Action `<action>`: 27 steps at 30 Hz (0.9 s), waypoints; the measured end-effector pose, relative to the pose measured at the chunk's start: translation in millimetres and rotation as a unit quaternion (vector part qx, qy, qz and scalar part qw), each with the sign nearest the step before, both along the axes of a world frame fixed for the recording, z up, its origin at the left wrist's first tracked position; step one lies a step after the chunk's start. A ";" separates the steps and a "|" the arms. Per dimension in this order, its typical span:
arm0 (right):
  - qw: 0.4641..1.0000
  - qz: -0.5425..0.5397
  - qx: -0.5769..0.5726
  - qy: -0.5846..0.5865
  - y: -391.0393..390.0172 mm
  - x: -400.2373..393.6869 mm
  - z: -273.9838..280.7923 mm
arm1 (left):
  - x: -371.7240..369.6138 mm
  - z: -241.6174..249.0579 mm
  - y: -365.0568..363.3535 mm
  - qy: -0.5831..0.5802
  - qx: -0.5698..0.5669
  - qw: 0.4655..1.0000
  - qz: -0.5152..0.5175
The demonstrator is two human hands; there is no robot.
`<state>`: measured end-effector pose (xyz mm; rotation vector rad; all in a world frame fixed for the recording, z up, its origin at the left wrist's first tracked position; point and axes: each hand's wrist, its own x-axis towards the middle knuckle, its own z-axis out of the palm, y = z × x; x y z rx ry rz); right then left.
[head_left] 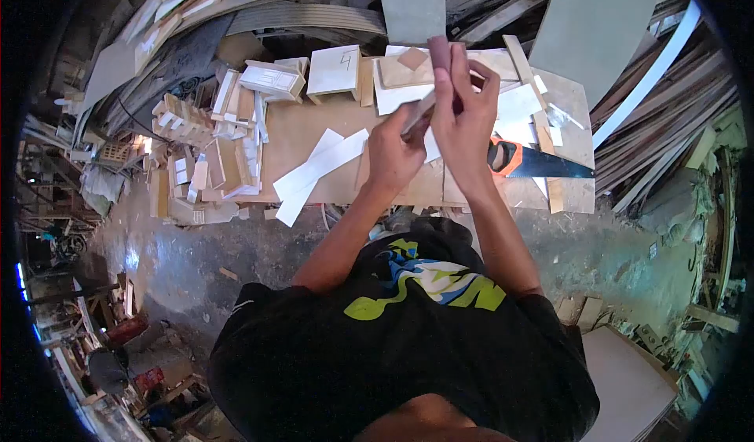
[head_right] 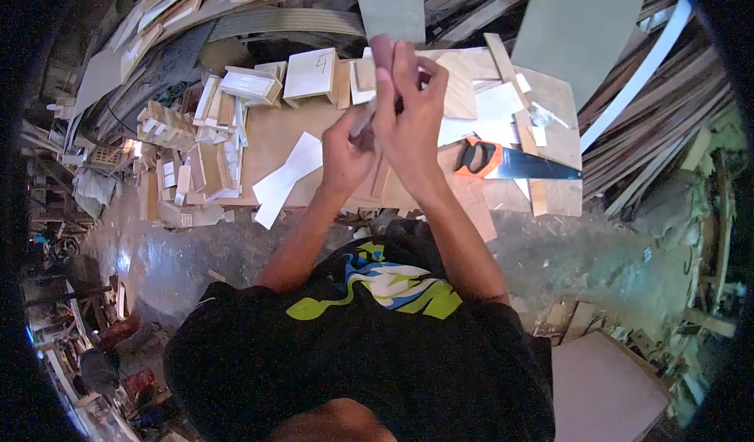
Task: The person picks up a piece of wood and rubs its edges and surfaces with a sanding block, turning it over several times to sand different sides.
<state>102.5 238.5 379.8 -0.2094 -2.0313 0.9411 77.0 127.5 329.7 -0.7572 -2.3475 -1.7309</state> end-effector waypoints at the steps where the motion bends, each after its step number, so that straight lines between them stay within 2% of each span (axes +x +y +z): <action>1: 1.000 0.005 0.005 0.002 -7.5 3.3 -2.8 | -1.4 2.2 -3.1 0.004 0.016 1.000 0.003; 3: 1.000 0.016 0.021 0.008 -19.6 12.8 -7.3 | -4.9 5.7 -6.0 0.017 0.054 0.998 0.010; 4: 0.999 0.020 0.028 0.031 -14.9 5.6 -6.8 | -1.8 4.7 -9.1 0.013 0.036 0.999 0.006; 7: 0.999 0.032 -0.042 -0.007 -4.7 -13.3 1.9 | 1.7 5.8 -9.7 0.062 -0.055 0.994 0.075; 9: 0.999 0.039 0.026 0.011 -14.5 -2.4 -11.3 | -5.8 15.4 -12.3 0.042 0.013 0.997 0.059; 11: 0.998 0.048 -0.044 -0.011 -26.0 8.1 -9.7 | -9.0 11.3 -13.2 0.048 0.086 0.994 0.042; 12: 0.997 0.049 -0.062 -0.017 -17.7 1.0 -9.3 | -7.7 -0.5 -14.3 0.057 0.023 0.997 0.054; 14: 0.990 0.048 -0.130 -0.011 -9.5 -14.5 1.0 | -0.6 3.5 -15.9 -0.016 0.019 0.999 0.040; 15: 0.996 0.048 -0.077 0.001 -14.2 -11.3 -3.8 | -2.1 6.9 -15.4 -0.047 0.020 0.998 0.032; 17: 0.998 0.051 0.034 0.032 -25.6 -1.8 -13.0 | -10.3 4.7 -15.8 -0.016 0.066 0.997 0.034; 20: 0.998 0.042 -0.038 0.008 -20.1 -8.4 -7.6 | -9.7 -11.2 -15.7 -0.028 0.109 0.994 0.011; 22: 0.994 0.050 -0.097 -0.013 -13.7 -15.9 -2.8 | -3.4 3.0 -16.6 -0.025 0.074 0.996 0.033; 25: 0.997 0.048 0.047 0.033 -33.1 3.6 -10.1 | -12.6 8.5 -17.2 0.026 0.081 0.996 0.032; 27: 0.998 0.045 -0.036 0.022 -28.4 -0.1 -7.3 | -8.7 5.6 -15.4 0.015 0.085 0.996 0.027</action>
